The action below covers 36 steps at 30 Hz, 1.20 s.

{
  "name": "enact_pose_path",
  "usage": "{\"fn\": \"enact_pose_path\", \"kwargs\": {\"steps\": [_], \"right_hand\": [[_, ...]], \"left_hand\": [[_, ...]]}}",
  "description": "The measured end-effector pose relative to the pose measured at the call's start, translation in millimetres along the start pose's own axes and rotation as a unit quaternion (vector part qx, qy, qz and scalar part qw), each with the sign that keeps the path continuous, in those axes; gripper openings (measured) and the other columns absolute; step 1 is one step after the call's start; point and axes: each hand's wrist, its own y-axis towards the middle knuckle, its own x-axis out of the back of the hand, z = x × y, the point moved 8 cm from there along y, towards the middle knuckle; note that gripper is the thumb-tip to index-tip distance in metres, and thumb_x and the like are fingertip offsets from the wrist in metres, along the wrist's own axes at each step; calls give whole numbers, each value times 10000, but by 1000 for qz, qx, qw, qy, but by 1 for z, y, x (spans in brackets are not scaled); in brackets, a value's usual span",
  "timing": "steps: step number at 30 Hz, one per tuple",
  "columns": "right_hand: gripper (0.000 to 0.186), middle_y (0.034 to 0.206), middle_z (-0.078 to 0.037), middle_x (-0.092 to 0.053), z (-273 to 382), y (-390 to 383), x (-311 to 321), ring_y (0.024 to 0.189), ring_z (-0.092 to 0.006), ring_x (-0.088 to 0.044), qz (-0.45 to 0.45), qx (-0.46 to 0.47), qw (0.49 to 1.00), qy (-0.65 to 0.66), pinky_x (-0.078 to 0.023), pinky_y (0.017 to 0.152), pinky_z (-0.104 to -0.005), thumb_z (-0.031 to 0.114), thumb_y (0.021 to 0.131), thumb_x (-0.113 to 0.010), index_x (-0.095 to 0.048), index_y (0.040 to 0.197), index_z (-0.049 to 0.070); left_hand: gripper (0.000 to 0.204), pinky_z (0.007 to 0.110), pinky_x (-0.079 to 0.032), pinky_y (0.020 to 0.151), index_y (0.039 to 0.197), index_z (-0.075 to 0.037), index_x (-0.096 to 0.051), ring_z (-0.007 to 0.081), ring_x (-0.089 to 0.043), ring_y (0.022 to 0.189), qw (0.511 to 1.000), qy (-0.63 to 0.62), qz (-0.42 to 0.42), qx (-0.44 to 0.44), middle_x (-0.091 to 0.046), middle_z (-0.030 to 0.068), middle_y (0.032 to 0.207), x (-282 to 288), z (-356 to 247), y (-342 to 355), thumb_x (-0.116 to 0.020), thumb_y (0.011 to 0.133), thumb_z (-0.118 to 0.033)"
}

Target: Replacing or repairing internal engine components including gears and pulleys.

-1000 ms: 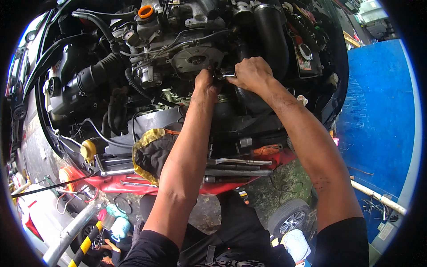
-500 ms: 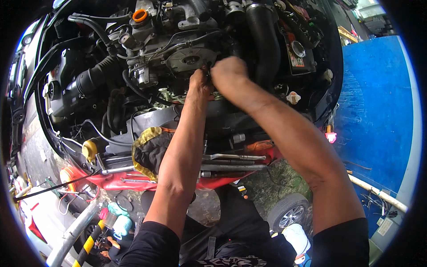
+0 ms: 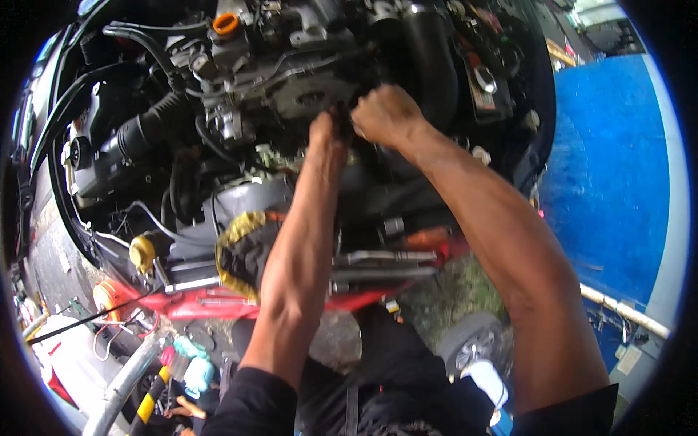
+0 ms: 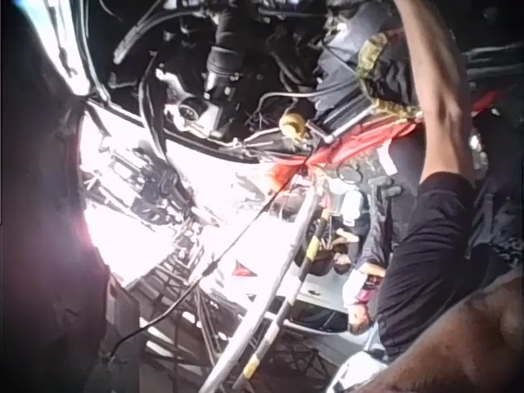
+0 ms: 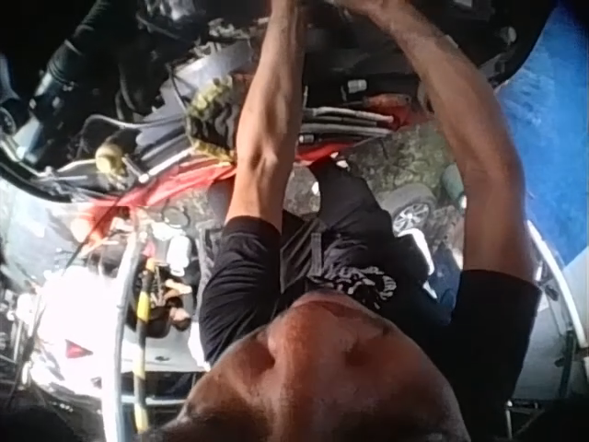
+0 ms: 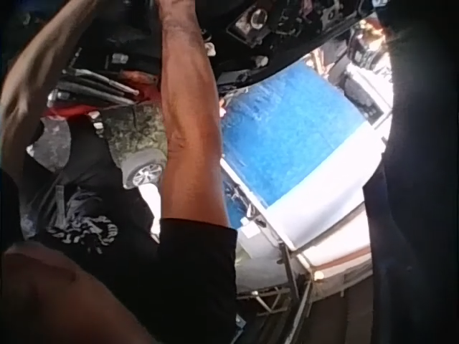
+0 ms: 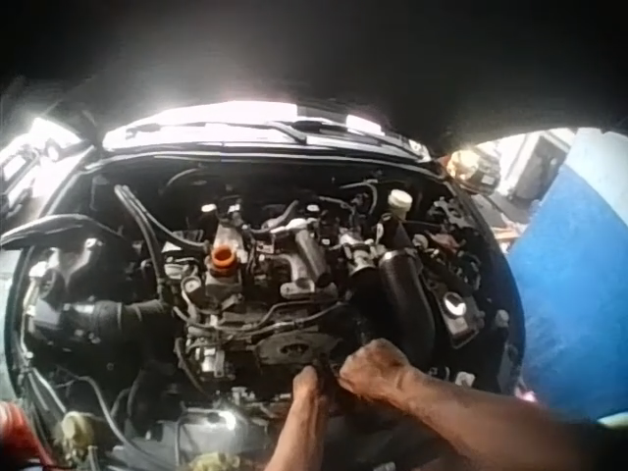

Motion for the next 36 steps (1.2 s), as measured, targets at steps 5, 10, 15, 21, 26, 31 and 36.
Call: {"fn": "enact_pose_path", "kwargs": {"steps": [5, 10, 15, 21, 26, 31, 36], "right_hand": [[316, 667, -62, -686, 1, 2, -5, 657, -226, -687, 85, 23, 996, 12, -531, 582, -351, 399, 813, -640, -721, 682, 122], [305, 685, -97, -689, 23, 11, 10, 672, -237, -694, 97, 35, 995, 6, -545, 612, -346, 379, 807, -642, -727, 692, 110], [260, 773, -124, -704, 25, 22, -7, 766, -282, -697, 130, -19, 986, 102, -557, 713, -385, 335, 793, -632, -740, 771, 100], [255, 814, -175, -692, 37, 39, -47, 812, -326, -687, 99, -46, 973, 203, -552, 752, -422, 269, 832, -564, -728, 822, 74], [214, 836, -187, -687, 39, 38, -64, 819, -335, -683, 60, -51, 967, 243, -549, 753, -433, 187, 835, -540, -721, 875, 80], [204, 842, -185, -686, 36, 33, -73, 819, -350, -679, 59, -74, 959, 267, -544, 756, -444, 157, 837, -529, -714, 870, 76], [224, 981, -168, -686, 40, 38, -109, 938, -348, -658, 92, -102, 942, 307, -514, 846, -452, 181, 843, -532, -710, 928, 74]], "left_hand": [[297, 424, -540, 761, 1147, 97, -538, 296, -634, 897, 1000, 10, -15, 16, -611, 173, 1056, -1, 0, -3, -490, 927, -97], [262, 418, -525, 771, 1125, 49, -566, 278, -617, 963, 1000, -5, -14, -14, -613, 146, 1097, 7, -7, -9, -475, 951, -124], [260, 406, -545, 673, 995, 111, -578, 280, -651, 798, 974, -113, -157, -114, -640, 186, 963, 35, -34, -21, -449, 849, -61], [389, 401, -536, 705, 983, 184, -563, 304, -650, 820, 939, -140, -291, -114, -637, 225, 1009, 52, -49, -34, -435, 937, -180], [430, 403, -530, 747, 1035, 187, -555, 319, -647, 865, 937, -115, -302, -133, -637, 239, 1033, 55, -53, -35, -434, 961, -219], [471, 411, -533, 785, 1104, 181, -512, 334, -641, 909, 943, -145, -281, -106, -611, 261, 1091, 53, -46, -27, -426, 985, -267], [445, 420, -517, 828, 1203, 165, -427, 353, -615, 977, 943, -104, -302, -96, -552, 292, 1180, 64, -43, -19, -399, 989, -224]]}}
